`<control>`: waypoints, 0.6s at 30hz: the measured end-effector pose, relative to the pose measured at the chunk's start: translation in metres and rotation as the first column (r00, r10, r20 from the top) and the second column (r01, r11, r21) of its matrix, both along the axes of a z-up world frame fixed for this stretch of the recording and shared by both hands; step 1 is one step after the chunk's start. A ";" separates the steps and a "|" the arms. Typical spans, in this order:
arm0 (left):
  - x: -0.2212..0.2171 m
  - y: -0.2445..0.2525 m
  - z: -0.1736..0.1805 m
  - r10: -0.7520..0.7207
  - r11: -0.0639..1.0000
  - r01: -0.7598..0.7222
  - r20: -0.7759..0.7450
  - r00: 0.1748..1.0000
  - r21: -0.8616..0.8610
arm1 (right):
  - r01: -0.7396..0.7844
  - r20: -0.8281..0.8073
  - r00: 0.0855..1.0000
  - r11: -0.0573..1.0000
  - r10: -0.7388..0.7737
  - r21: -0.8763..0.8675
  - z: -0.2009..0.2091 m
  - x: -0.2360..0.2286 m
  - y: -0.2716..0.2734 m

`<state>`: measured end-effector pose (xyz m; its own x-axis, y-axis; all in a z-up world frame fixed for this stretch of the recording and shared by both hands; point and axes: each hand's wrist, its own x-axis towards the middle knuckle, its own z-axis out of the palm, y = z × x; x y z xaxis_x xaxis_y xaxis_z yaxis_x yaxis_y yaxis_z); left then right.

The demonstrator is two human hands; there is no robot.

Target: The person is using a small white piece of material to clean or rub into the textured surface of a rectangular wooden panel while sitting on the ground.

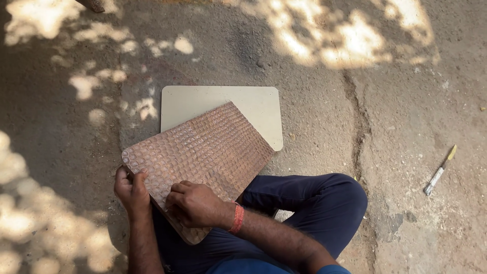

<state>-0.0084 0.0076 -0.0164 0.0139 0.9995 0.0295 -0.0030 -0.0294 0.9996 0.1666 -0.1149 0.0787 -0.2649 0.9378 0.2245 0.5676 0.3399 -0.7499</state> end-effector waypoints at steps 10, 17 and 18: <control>0.002 -0.001 0.003 -0.006 1.000 0.006 0.031 0.999 -0.003 | -0.009 0.004 1.000 1.000 0.009 -0.004 0.002 0.002 -0.002; 0.002 -0.002 0.008 0.018 1.000 -0.018 -0.032 0.999 -0.002 | -0.033 -0.012 0.999 0.999 0.033 -0.016 0.006 0.006 -0.001; 0.003 -0.002 0.010 0.012 1.000 -0.012 -0.027 1.000 -0.011 | -0.047 -0.013 0.999 0.999 0.046 -0.013 0.009 0.008 0.000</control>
